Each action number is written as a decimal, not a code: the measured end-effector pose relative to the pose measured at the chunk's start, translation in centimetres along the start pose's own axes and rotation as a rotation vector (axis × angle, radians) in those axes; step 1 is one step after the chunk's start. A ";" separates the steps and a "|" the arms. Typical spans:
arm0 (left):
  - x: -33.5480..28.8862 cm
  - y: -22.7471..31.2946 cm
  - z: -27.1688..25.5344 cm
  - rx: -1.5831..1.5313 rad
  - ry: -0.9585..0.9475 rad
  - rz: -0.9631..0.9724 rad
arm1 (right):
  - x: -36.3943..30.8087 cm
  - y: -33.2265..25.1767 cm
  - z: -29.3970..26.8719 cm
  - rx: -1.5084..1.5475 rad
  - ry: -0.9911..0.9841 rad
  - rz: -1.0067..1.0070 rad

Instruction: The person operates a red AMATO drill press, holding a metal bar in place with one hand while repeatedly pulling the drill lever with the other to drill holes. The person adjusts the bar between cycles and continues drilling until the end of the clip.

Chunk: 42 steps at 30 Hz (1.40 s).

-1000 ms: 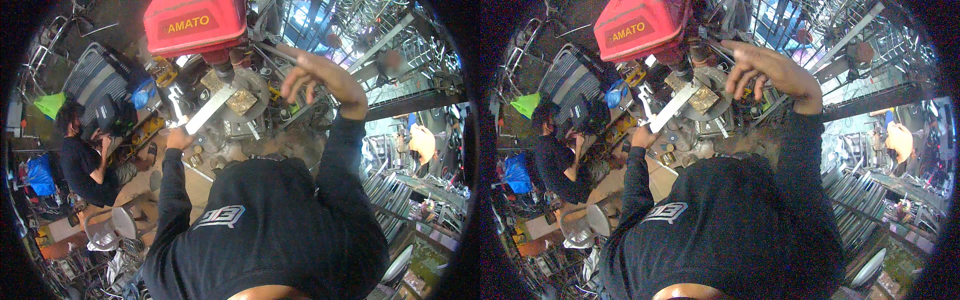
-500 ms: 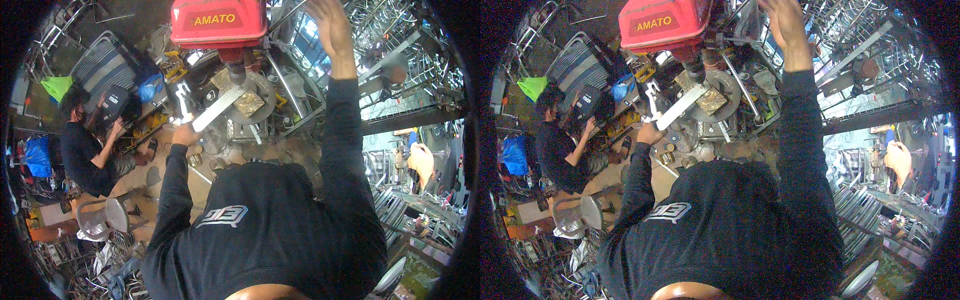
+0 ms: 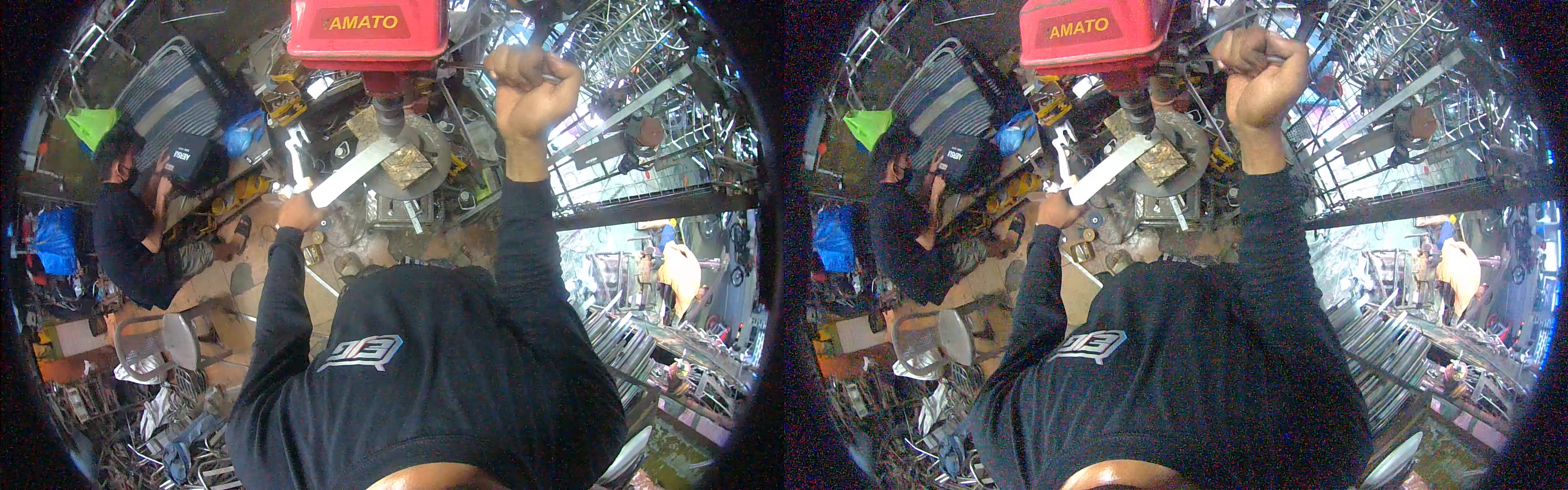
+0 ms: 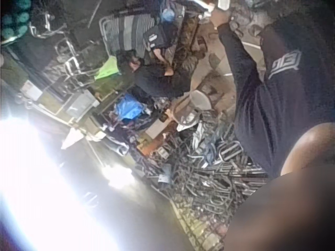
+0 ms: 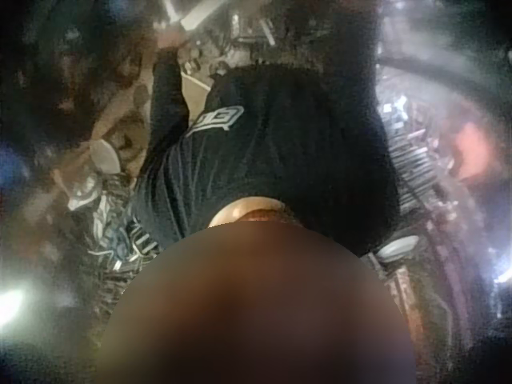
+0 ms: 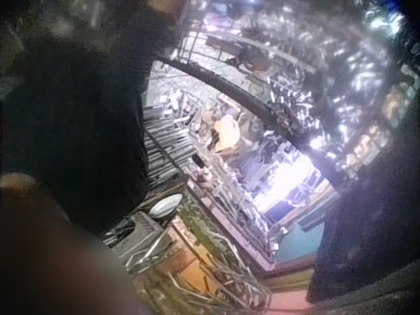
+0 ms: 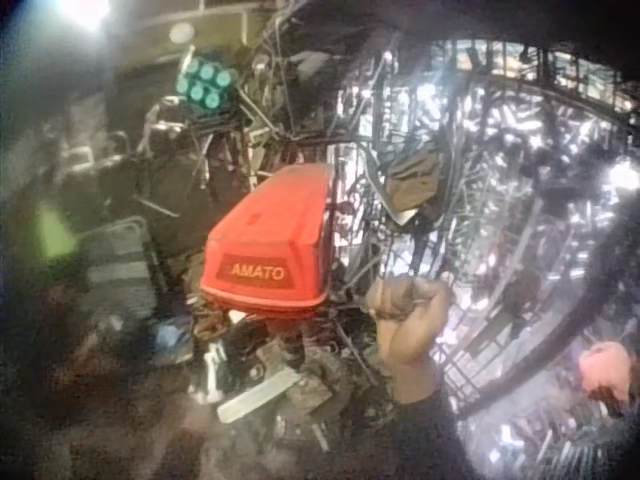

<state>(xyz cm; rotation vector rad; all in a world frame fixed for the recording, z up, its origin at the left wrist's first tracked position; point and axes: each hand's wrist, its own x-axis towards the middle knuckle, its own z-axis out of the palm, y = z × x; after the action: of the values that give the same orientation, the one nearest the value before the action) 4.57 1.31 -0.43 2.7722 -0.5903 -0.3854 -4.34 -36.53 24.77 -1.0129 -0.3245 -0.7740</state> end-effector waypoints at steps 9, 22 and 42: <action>1.1 -0.9 -1.7 -0.122 -0.166 0.064 | 1.3 0.1 -0.1 -0.034 0.047 0.033; 0.9 -2.7 -2.8 -0.335 -0.336 0.076 | 9.7 6.0 -12.6 -0.511 0.304 -0.162; 0.2 -1.2 -1.7 0.000 -0.169 0.170 | -7.0 19.7 -3.8 -0.554 -0.249 0.776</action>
<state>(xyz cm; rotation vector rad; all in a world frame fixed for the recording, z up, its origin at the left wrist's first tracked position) 5.71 2.68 0.67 2.6803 -0.8591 -0.5840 4.42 -30.91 6.31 -1.6210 0.0974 -0.0132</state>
